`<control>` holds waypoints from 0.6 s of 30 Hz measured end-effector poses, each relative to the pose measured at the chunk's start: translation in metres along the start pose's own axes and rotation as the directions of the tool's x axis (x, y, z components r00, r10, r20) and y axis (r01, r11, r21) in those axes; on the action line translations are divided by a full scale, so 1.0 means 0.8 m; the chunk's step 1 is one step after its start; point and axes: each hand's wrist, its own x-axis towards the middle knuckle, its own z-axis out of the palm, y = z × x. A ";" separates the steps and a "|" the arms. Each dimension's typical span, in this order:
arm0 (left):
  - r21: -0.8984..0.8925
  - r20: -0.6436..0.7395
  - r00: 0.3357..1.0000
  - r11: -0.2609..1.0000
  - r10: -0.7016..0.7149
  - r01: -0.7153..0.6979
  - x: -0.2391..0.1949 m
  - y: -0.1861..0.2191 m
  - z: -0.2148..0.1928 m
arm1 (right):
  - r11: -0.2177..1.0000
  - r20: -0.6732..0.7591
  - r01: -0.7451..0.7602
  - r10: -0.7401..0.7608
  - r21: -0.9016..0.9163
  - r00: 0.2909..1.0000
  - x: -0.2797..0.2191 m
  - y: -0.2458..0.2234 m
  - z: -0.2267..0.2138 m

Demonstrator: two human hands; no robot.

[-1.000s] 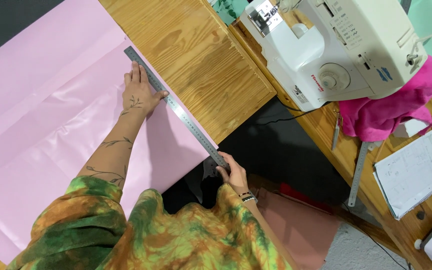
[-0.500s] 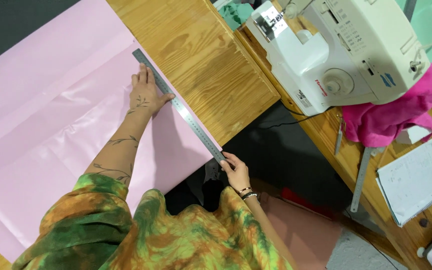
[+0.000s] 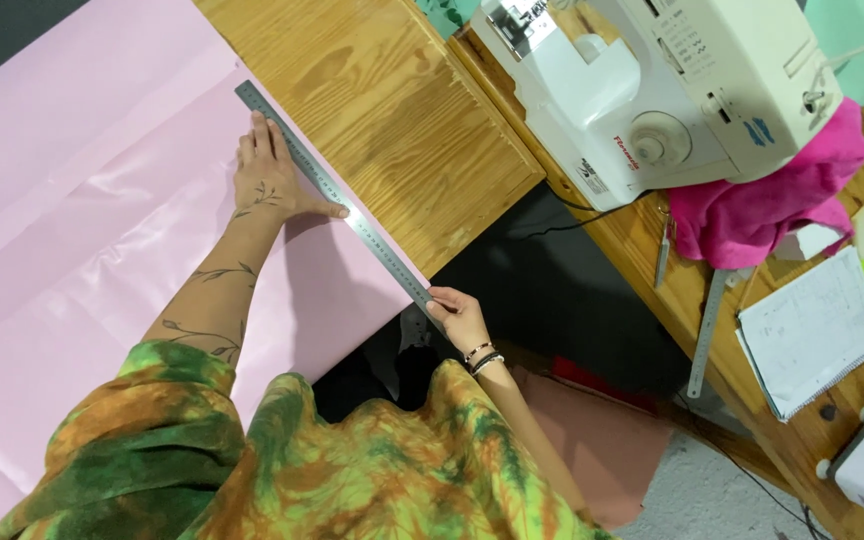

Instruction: Measuring, marking, and cutting pink fabric on a wooden table in a sewing factory.

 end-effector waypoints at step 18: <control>-0.120 -0.020 0.998 0.991 -0.056 0.053 0.014 0.002 0.006 | 0.999 0.001 -0.013 0.012 0.051 1.000 0.010 -0.005 0.005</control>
